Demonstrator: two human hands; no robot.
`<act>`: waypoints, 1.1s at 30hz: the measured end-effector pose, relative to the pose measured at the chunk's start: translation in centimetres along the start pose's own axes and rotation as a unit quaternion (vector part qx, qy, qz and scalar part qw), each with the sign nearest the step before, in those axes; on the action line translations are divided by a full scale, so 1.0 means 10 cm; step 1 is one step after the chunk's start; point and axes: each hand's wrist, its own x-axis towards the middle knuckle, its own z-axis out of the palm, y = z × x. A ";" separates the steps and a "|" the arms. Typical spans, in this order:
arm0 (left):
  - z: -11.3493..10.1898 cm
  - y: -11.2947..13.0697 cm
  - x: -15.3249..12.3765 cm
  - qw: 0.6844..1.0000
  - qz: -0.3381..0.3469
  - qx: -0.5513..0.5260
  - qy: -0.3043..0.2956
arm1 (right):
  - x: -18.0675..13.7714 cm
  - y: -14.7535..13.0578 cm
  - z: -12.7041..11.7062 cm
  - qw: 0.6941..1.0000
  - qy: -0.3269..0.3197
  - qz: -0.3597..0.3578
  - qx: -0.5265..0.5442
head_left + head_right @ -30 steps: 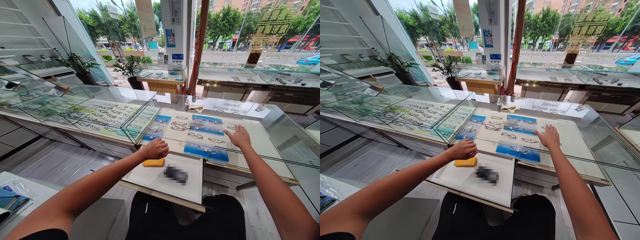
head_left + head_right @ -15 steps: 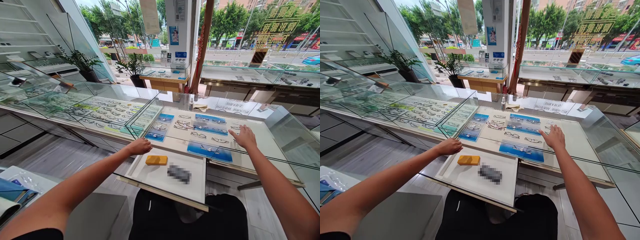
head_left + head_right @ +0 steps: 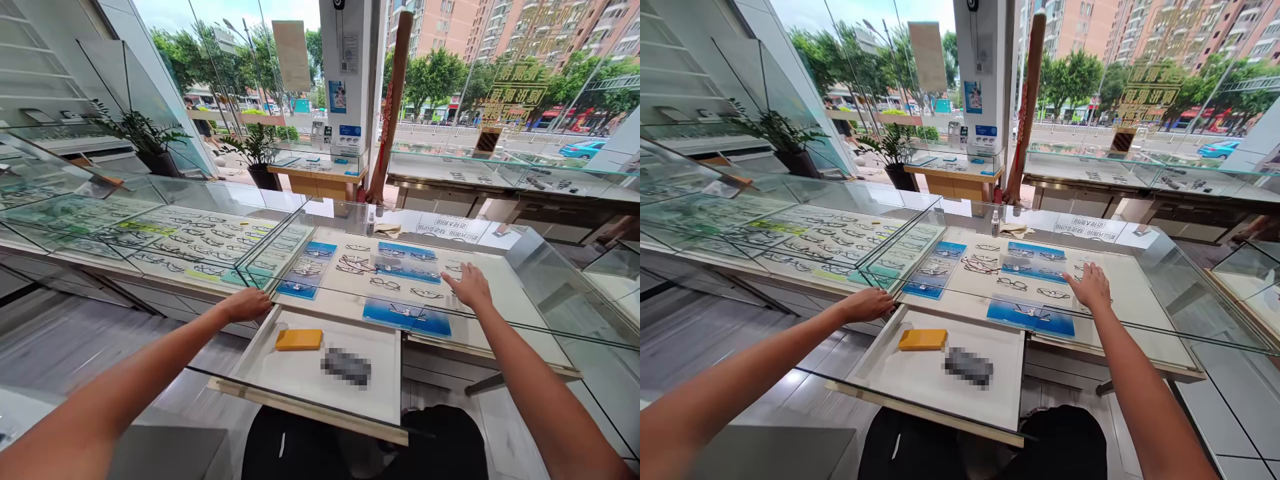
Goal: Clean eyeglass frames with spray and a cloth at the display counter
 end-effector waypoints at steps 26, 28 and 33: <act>-0.19 0.94 0.30 0.999 0.037 -0.016 0.026 | 0.00 0.04 -0.02 1.000 0.000 -0.004 0.006; -0.23 1.02 0.34 0.999 0.038 -0.016 0.018 | 0.00 0.04 -0.03 1.000 0.003 -0.005 0.008; -0.37 1.27 0.48 0.998 0.043 -0.034 0.015 | -0.01 0.02 -0.06 1.000 0.004 -0.006 0.006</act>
